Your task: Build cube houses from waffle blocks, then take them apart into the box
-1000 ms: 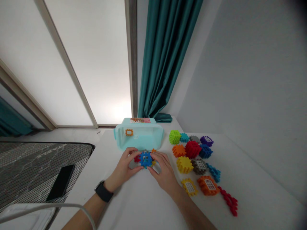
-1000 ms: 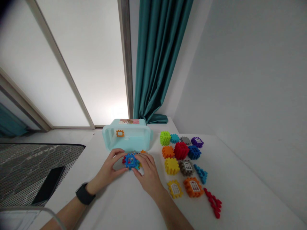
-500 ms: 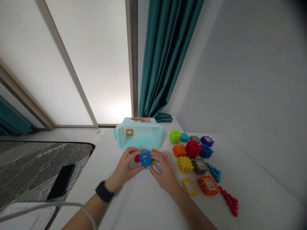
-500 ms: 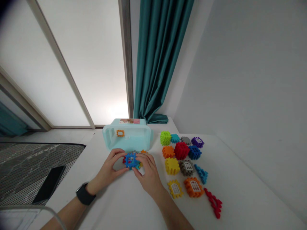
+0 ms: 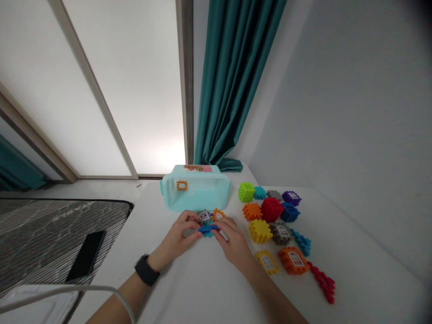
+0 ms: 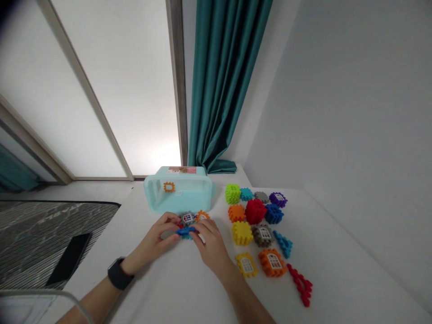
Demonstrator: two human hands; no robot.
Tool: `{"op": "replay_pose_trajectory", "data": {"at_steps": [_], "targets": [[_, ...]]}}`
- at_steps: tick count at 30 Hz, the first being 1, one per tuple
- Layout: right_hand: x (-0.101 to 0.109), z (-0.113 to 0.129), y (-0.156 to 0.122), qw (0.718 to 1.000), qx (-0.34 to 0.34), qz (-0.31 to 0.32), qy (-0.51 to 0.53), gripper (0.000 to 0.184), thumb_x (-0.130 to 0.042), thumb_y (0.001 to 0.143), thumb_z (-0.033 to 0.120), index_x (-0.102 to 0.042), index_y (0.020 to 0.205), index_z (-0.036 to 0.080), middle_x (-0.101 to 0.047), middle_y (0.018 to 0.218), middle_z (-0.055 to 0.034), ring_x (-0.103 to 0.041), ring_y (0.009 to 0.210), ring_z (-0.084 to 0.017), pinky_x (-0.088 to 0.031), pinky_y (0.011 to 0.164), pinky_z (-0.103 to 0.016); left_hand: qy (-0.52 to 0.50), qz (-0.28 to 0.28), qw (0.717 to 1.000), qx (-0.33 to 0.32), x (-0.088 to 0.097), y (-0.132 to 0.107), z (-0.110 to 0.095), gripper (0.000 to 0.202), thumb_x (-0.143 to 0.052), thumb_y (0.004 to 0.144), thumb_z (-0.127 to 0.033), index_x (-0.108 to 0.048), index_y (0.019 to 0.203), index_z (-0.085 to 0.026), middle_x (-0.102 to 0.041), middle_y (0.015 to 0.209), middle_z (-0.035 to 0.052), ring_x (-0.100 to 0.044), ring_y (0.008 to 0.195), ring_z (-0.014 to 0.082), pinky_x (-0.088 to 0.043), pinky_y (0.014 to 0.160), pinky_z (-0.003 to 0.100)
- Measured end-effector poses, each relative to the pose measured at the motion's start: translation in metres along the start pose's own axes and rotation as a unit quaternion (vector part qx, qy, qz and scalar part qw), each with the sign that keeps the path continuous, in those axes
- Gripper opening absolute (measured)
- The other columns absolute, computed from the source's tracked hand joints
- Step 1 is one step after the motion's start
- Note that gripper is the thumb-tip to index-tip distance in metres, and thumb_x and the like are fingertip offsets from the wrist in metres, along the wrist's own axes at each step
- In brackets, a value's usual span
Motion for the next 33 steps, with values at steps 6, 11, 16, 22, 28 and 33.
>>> {"op": "replay_pose_trajectory", "data": {"at_steps": [6,11,16,22,28,33], "targets": [[-0.006,-0.005,-0.001,0.989,-0.114,-0.025,0.087,0.031,-0.058,0.093,0.033,-0.067,0.120,0.020,-0.071,0.082,-0.0038,-0.068,0.079,-0.020,-0.059,0.074,-0.032,-0.085,-0.026,0.994,0.069,-0.003,0.002,0.006,0.038,-0.060,0.092,-0.053,-0.070,0.079,-0.019,-0.059,0.108,0.0090,-0.060,0.101,0.0214,-0.049,0.096,0.039],[-0.008,-0.008,-0.003,0.980,-0.149,-0.021,0.132,0.032,-0.057,0.095,0.037,-0.070,0.121,0.023,-0.076,0.097,-0.0065,-0.071,0.090,-0.022,-0.061,0.080,-0.036,-0.122,-0.025,0.986,0.108,-0.006,0.001,0.010,0.043,-0.060,0.090,-0.057,-0.070,0.076,-0.019,-0.061,0.108,0.0095,-0.063,0.097,0.0213,-0.054,0.086,0.038],[-0.009,-0.009,-0.002,0.976,-0.158,-0.024,0.150,0.030,-0.058,0.095,0.039,-0.071,0.117,0.024,-0.075,0.114,-0.0086,-0.071,0.099,-0.024,-0.060,0.086,-0.039,-0.139,-0.023,0.983,0.120,-0.006,0.000,0.008,0.040,-0.060,0.091,-0.055,-0.070,0.076,-0.019,-0.063,0.106,0.0090,-0.063,0.101,0.0226,-0.054,0.090,0.040],[-0.005,-0.008,-0.002,0.988,-0.118,-0.046,0.087,0.024,-0.057,0.095,0.035,-0.071,0.110,0.022,-0.076,0.099,-0.0076,-0.071,0.092,-0.023,-0.059,0.081,-0.038,-0.143,-0.026,0.983,0.109,-0.004,0.003,0.004,0.039,-0.062,0.090,-0.055,-0.069,0.078,-0.019,-0.063,0.103,0.0087,-0.062,0.101,0.0228,-0.052,0.091,0.040],[0.002,0.005,0.000,0.998,0.044,-0.053,-0.013,0.016,-0.055,0.095,0.018,-0.067,0.103,0.026,-0.074,0.096,-0.0055,-0.068,0.091,-0.023,-0.054,0.086,-0.043,-0.069,-0.007,0.993,0.097,0.000,0.001,0.004,0.036,-0.061,0.089,-0.055,-0.067,0.093,-0.020,-0.062,0.105,0.0087,-0.061,0.097,0.0218,-0.053,0.080,0.035],[0.003,0.009,-0.001,0.992,0.111,-0.034,-0.054,0.023,-0.054,0.094,0.010,-0.064,0.107,0.027,-0.073,0.104,-0.0050,-0.068,0.094,-0.022,-0.051,0.092,-0.048,0.010,-0.013,0.998,0.054,0.002,0.000,-0.004,0.024,-0.071,0.085,-0.039,-0.066,0.100,-0.021,-0.059,0.110,0.0081,-0.060,0.097,0.0208,-0.054,0.081,0.035]]}}
Point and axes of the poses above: each hand's wrist, its own y-axis towards the middle knuckle, its own x-axis out of the back of the hand, z = x × y, the point moved 3 cm from there along y, towards the middle knuckle
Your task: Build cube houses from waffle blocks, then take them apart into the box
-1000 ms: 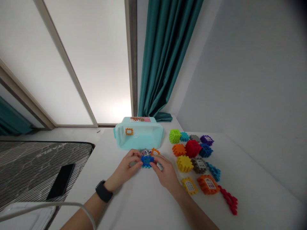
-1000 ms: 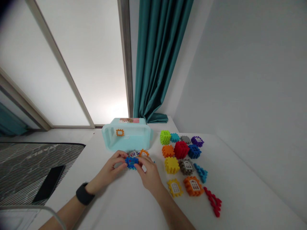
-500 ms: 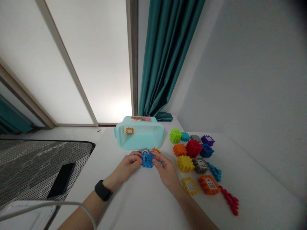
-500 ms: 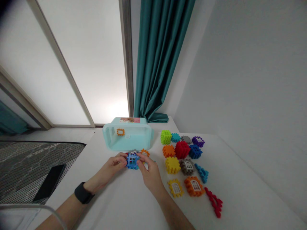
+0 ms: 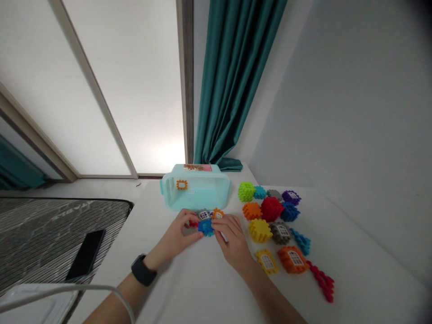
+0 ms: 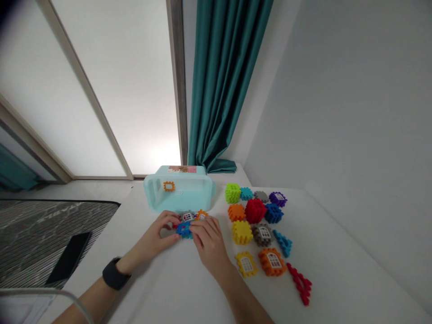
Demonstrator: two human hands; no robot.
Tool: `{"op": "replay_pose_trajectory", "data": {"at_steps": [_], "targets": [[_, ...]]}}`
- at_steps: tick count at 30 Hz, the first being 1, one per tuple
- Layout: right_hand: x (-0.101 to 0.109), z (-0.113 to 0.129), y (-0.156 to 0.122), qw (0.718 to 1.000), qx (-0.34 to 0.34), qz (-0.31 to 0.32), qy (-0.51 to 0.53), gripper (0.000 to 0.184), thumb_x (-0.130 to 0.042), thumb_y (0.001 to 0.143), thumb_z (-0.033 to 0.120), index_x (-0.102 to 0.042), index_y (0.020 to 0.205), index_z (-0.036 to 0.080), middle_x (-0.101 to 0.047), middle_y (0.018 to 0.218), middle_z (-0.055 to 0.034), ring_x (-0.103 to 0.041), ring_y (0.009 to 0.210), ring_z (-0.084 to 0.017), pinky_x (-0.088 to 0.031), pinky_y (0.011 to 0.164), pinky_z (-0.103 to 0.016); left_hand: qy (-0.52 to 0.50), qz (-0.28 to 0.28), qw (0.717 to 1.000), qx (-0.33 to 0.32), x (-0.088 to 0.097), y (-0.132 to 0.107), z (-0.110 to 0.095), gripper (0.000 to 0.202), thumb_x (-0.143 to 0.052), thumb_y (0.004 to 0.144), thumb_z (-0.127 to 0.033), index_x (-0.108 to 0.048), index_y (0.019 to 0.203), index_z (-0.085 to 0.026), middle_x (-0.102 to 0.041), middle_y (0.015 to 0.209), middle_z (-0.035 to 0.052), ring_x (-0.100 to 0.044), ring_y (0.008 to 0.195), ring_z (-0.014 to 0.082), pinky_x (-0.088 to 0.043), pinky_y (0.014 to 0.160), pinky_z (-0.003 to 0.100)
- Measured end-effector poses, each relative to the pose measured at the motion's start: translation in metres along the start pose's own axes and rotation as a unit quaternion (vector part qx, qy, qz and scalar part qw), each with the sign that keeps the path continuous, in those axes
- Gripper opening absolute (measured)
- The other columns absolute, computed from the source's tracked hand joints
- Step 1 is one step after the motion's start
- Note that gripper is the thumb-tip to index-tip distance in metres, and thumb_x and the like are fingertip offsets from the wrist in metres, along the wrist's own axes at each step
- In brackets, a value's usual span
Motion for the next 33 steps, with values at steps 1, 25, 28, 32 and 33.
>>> {"op": "replay_pose_trajectory", "data": {"at_steps": [1,25,28,32,33], "targets": [[0.000,0.000,0.000,1.000,0.001,0.001,-0.006,0.024,-0.054,0.094,0.010,-0.065,0.107,0.027,-0.073,0.104,-0.0053,-0.068,0.096,-0.022,-0.052,0.092,-0.048,0.015,-0.005,1.000,-0.013,0.000,0.000,-0.002,0.024,-0.073,0.084,-0.036,-0.066,0.102,-0.022,-0.058,0.112,0.0083,-0.060,0.098,0.0209,-0.054,0.083,0.036],[0.015,0.003,0.012,0.993,-0.055,0.090,0.046,0.026,-0.064,0.090,0.019,-0.059,0.114,0.027,-0.063,0.131,-0.0080,-0.053,0.128,-0.025,-0.047,0.106,-0.050,0.216,-0.089,0.958,-0.167,0.003,-0.005,-0.008,0.046,-0.076,0.080,-0.036,-0.060,0.121,-0.023,-0.051,0.129,0.0151,-0.059,0.110,0.0268,-0.055,0.094,0.045],[0.024,0.004,0.015,0.992,-0.061,0.099,0.042,0.024,-0.064,0.090,0.020,-0.060,0.113,0.026,-0.063,0.131,-0.0080,-0.054,0.127,-0.025,-0.048,0.105,-0.049,0.235,-0.095,0.950,-0.184,0.000,-0.002,-0.016,0.047,-0.075,0.082,-0.038,-0.058,0.123,-0.023,-0.051,0.128,0.0152,-0.059,0.110,0.0272,-0.054,0.095,0.045],[0.042,0.007,0.016,0.993,-0.060,0.104,0.019,0.022,-0.061,0.092,0.019,-0.061,0.112,0.026,-0.062,0.133,-0.0073,-0.054,0.127,-0.025,-0.047,0.107,-0.049,0.244,-0.089,0.942,-0.211,-0.005,0.004,-0.029,0.047,-0.074,0.083,-0.039,-0.056,0.123,-0.022,-0.053,0.127,0.0155,-0.060,0.108,0.0268,-0.054,0.093,0.044],[0.048,0.008,0.015,0.993,-0.060,0.101,0.013,0.022,-0.061,0.092,0.019,-0.062,0.113,0.026,-0.062,0.133,-0.0070,-0.054,0.127,-0.025,-0.047,0.107,-0.049,0.244,-0.085,0.942,-0.215,-0.008,0.007,-0.033,0.047,-0.074,0.083,-0.039,-0.056,0.123,-0.022,-0.053,0.127,0.0155,-0.060,0.107,0.0268,-0.054,0.093,0.044]]}}
Point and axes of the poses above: each hand's wrist, its own y-axis towards the middle knuckle, its own x-axis out of the back of the hand, z = x × y, the point moved 3 cm from there along y, towards the middle knuckle
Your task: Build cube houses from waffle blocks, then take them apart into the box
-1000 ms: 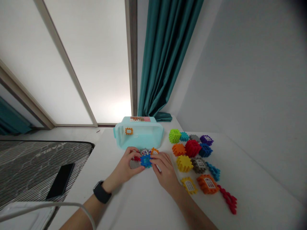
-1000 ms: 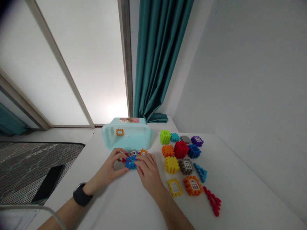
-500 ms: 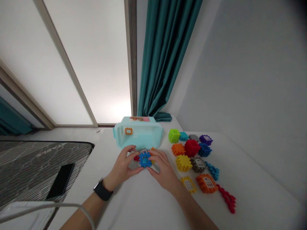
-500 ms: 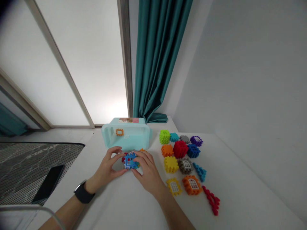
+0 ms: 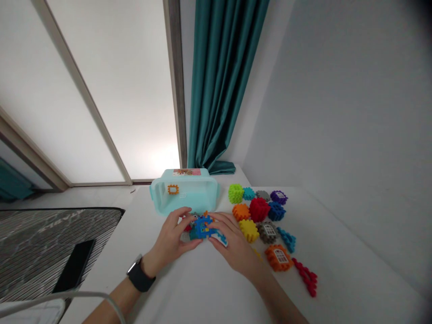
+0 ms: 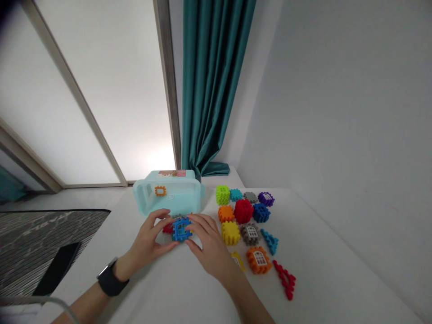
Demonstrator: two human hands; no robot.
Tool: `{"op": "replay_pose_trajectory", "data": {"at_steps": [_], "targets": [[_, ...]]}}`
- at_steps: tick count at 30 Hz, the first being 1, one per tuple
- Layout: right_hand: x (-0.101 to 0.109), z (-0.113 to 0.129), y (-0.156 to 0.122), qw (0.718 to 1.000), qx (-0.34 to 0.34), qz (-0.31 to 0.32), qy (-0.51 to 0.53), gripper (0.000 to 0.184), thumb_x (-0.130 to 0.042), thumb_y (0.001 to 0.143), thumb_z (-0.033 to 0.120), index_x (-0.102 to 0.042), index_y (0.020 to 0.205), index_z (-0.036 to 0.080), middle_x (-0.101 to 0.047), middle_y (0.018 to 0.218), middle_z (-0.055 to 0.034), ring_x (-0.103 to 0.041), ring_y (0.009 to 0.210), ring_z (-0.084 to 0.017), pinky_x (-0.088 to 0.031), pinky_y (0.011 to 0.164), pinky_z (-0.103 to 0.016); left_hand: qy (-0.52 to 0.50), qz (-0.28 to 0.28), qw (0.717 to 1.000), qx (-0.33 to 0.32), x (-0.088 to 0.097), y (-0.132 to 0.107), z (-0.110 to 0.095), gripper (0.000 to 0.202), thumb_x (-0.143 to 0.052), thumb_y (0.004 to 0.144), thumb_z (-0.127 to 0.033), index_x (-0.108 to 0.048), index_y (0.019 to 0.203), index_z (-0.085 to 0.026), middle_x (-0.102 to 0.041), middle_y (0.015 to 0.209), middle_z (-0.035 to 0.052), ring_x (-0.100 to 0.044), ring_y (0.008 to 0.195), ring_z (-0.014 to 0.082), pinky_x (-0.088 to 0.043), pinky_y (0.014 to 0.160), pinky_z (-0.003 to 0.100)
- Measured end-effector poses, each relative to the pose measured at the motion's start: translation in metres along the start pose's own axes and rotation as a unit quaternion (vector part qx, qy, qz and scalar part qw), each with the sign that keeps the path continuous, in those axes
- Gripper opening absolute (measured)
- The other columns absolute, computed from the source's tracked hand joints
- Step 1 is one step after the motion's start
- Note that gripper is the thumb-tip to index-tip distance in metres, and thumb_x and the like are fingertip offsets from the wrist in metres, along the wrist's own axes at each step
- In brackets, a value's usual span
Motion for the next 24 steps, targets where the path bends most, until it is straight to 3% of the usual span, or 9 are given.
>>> {"op": "replay_pose_trajectory", "data": {"at_steps": [8,15,24], "targets": [[0.054,-0.011,-0.025,0.998,-0.036,-0.015,-0.042,0.030,-0.060,0.092,0.020,-0.059,0.121,0.027,-0.062,0.134,-0.0078,-0.053,0.127,-0.027,-0.045,0.108,-0.049,-0.041,0.039,0.998,-0.019,-0.028,0.041,-0.038,0.046,-0.073,0.083,-0.043,-0.056,0.120,-0.022,-0.052,0.127,0.0151,-0.059,0.110,0.0278,-0.054,0.093,0.045],[0.105,-0.041,-0.047,0.997,-0.048,-0.015,-0.052,0.027,-0.060,0.089,0.017,-0.060,0.115,0.025,-0.062,0.131,-0.0093,-0.055,0.125,-0.027,-0.045,0.106,-0.049,-0.103,0.056,0.993,-0.011,-0.075,0.075,-0.072,0.047,-0.073,0.080,-0.029,-0.053,0.122,-0.023,-0.049,0.128,0.0128,-0.057,0.115,0.0269,-0.052,0.097,0.044],[0.159,-0.088,-0.076,0.993,-0.090,-0.065,-0.038,0.038,-0.061,0.082,0.011,-0.057,0.116,0.026,-0.063,0.128,-0.0092,-0.055,0.122,-0.025,-0.046,0.106,-0.048,-0.130,0.105,0.986,-0.015,-0.135,0.112,-0.100,0.043,-0.074,0.082,-0.036,-0.058,0.120,-0.023,-0.054,0.129,0.0123,-0.056,0.118,0.0290,-0.051,0.099,0.048]]}}
Point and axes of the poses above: each hand's wrist, its own y-axis towards the middle knuckle, its own x-axis out of the back of the hand, z = x × y, the point moved 3 cm from there along y, towards the middle knuckle
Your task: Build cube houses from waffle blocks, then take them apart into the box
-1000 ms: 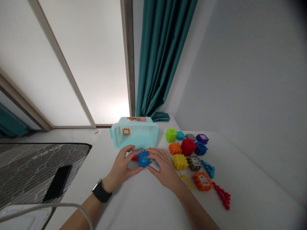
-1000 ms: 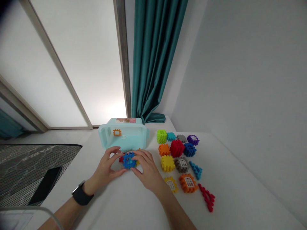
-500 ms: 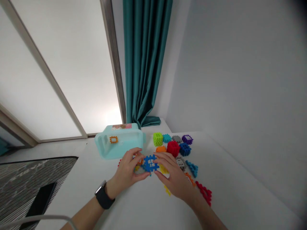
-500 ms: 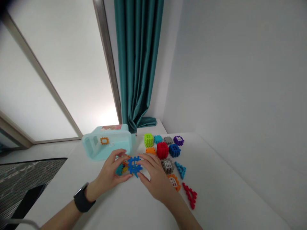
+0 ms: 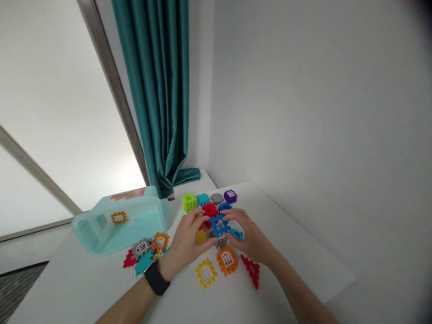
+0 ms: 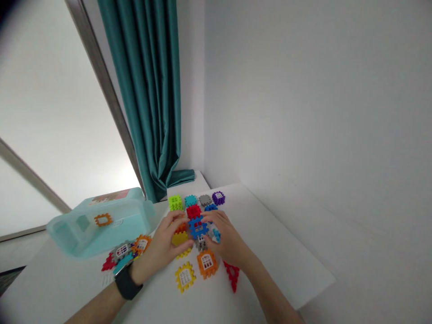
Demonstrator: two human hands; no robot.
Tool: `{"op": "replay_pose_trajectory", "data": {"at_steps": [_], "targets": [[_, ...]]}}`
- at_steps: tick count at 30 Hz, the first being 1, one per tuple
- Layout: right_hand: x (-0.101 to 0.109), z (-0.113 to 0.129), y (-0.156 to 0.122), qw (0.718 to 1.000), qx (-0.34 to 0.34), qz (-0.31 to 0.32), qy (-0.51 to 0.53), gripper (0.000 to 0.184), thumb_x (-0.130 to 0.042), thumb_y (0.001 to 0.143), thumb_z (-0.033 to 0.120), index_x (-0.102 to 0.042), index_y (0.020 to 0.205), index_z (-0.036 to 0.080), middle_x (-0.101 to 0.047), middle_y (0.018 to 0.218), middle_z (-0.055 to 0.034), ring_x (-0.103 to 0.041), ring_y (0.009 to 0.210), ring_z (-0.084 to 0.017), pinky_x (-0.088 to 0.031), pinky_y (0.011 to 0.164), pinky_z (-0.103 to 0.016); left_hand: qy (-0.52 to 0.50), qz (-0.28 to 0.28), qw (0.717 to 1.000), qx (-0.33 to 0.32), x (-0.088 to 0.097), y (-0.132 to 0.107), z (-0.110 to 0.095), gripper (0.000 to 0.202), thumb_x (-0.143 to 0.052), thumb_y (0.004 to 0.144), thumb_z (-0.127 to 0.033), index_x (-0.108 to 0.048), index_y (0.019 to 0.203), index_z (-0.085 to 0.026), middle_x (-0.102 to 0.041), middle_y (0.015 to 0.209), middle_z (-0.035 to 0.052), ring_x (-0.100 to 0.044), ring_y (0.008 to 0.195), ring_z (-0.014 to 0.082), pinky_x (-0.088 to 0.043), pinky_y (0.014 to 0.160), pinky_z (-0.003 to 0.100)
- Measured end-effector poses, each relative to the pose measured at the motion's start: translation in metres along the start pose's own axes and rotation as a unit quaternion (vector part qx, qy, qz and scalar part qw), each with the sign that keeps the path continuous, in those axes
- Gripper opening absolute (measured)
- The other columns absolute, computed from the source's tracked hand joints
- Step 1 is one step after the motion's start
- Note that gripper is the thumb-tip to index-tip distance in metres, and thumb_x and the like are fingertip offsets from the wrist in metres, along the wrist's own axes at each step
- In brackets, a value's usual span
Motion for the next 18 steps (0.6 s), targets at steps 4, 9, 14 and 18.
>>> {"op": "replay_pose_trajectory", "data": {"at_steps": [4,9,14,18], "targets": [[0.015,-0.041,0.000,0.999,-0.030,-0.033,0.014,0.038,-0.060,0.082,0.013,-0.057,0.118,0.026,-0.062,0.129,-0.0096,-0.057,0.122,-0.025,-0.046,0.106,-0.048,-0.001,0.008,1.000,-0.005,-0.008,0.015,-0.002,0.031,-0.060,0.091,-0.027,-0.059,0.121,-0.023,-0.058,0.125,0.0113,-0.057,0.116,0.0266,-0.051,0.099,0.047],[0.017,-0.093,0.010,0.996,-0.061,-0.054,0.039,0.031,-0.061,0.081,0.019,-0.060,0.111,0.025,-0.064,0.127,-0.0100,-0.059,0.121,-0.026,-0.046,0.104,-0.049,0.005,0.004,1.000,0.010,-0.011,0.016,0.008,0.025,-0.053,0.094,-0.024,-0.060,0.118,-0.023,-0.057,0.124,0.0111,-0.057,0.116,0.0257,-0.050,0.100,0.046],[0.006,-0.126,0.019,0.989,-0.112,-0.028,0.087,0.034,-0.062,0.079,0.024,-0.060,0.113,0.025,-0.064,0.126,-0.0088,-0.059,0.122,-0.026,-0.048,0.103,-0.051,0.031,0.005,0.999,0.022,-0.014,0.008,0.025,0.025,-0.052,0.094,-0.024,-0.060,0.118,-0.024,-0.056,0.127,0.0112,-0.056,0.118,0.0264,-0.049,0.101,0.048],[-0.002,-0.138,0.017,0.983,-0.141,-0.008,0.121,0.039,-0.063,0.080,0.025,-0.059,0.118,0.027,-0.061,0.130,-0.0080,-0.057,0.123,-0.026,-0.048,0.103,-0.050,0.032,0.001,0.999,0.028,-0.014,0.006,0.032,0.024,-0.052,0.094,-0.023,-0.060,0.117,-0.024,-0.056,0.125,0.0107,-0.058,0.115,0.0255,-0.051,0.099,0.045]]}}
Point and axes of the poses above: each hand's wrist, its own y-axis towards the middle knuckle, its own x-axis out of the back of the hand, z = x × y, the point moved 3 cm from there along y, towards the middle knuckle
